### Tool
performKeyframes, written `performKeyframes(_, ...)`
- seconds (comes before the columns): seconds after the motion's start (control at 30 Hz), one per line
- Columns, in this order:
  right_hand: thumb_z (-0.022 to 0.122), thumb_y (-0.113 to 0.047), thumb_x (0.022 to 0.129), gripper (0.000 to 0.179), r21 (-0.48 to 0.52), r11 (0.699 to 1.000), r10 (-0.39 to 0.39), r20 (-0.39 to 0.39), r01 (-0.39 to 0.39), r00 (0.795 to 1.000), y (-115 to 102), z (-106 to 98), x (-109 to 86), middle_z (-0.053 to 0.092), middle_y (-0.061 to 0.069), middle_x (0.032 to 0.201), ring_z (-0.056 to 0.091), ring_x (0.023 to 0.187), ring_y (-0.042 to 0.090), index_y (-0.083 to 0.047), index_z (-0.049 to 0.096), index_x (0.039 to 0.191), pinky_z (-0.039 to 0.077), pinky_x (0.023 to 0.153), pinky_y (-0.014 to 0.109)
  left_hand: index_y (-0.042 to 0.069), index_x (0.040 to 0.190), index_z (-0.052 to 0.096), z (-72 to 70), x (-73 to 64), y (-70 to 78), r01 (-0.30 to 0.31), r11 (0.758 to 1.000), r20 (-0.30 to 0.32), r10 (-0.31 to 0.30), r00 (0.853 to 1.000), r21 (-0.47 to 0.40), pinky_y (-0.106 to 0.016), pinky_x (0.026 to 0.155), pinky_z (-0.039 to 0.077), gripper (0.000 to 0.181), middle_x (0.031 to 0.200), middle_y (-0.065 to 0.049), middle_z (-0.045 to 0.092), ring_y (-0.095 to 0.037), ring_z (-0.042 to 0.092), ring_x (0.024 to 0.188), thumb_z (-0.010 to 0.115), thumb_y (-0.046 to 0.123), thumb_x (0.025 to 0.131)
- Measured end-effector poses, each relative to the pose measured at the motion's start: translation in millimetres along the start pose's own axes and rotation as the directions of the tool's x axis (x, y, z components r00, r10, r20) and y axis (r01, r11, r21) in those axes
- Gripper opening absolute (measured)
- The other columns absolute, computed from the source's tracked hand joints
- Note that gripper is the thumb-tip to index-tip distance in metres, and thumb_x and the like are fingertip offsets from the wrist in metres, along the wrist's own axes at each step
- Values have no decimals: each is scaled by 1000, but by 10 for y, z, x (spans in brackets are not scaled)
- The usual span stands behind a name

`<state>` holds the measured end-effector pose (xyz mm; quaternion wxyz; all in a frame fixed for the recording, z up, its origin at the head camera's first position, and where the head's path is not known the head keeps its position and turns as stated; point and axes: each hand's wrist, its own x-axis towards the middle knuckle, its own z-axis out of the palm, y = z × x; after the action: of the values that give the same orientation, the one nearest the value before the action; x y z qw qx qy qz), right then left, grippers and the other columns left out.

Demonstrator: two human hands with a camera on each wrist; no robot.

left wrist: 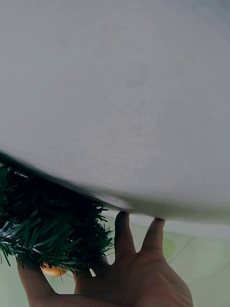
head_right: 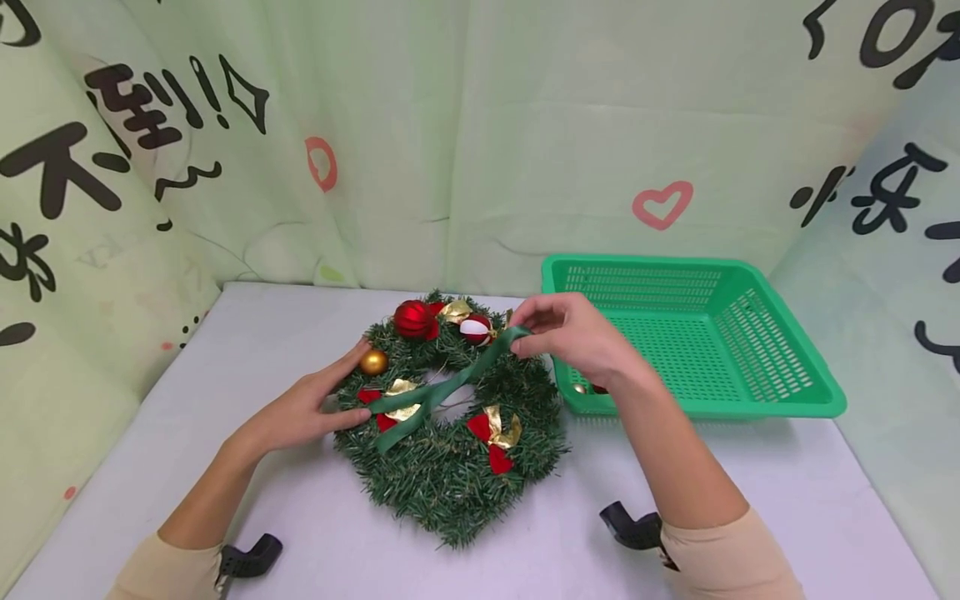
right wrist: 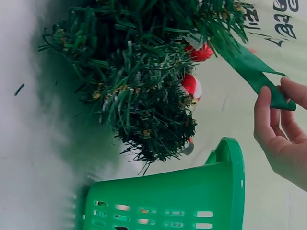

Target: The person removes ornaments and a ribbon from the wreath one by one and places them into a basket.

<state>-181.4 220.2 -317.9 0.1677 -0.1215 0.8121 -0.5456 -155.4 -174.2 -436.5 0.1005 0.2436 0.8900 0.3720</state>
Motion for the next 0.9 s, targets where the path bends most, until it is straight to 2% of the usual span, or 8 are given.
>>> performKeyframes(0.27, 75, 0, 93, 14, 164, 985, -53, 34, 47, 998, -48, -79, -44, 71, 2, 97, 68, 93, 20, -5, 70, 104, 57, 87, 30, 27, 169, 9, -7, 16, 0, -3, 1000, 5, 3, 1000, 8, -60, 125, 28, 98, 176, 3, 9, -31, 22, 160, 70, 51, 97)
performKeyframes(0.37, 72, 4, 94, 13, 228, 969, -103, 50, 89, 993, -45, -113, -60, 70, 3, 96, 68, 91, 20, -5, 71, 104, 58, 87, 30, 25, 170, 10, -6, 13, -8, -9, 1000, 3, 9, 1000, 14, -61, 124, 28, 97, 176, 1, 10, -33, 24, 159, 70, 50, 97)
performKeyframes(0.5, 67, 9, 95, 17, 302, 942, -168, 59, 143, 984, -30, -169, -89, 71, 3, 95, 68, 89, 18, -5, 72, 103, 60, 86, 31, 27, 169, 9, 0, 14, -13, -2, 1000, 7, 1, 1000, 15, -60, 125, 28, 97, 176, 3, 9, -32, 23, 159, 70, 50, 97)
performKeyframes(0.63, 63, 11, 97, 20, 333, 925, -213, 57, 182, 975, -22, -217, -107, 73, 2, 94, 68, 90, 17, -5, 72, 104, 60, 85, 32, 29, 169, 10, -3, 12, -7, 6, 1000, 8, -6, 1000, 8, -59, 125, 27, 97, 176, 6, 9, -30, 23, 160, 70, 50, 97)
performKeyframes(0.9, 58, 13, 98, 24, 374, 902, -254, 61, 214, 965, -47, -270, -145, 72, 2, 94, 67, 91, 18, -5, 71, 105, 60, 85, 31, 28, 169, 9, -7, 3, 3, 3, 1000, 5, -3, 1000, 7, -58, 125, 28, 98, 176, 4, 9, -30, 23, 159, 71, 50, 97)
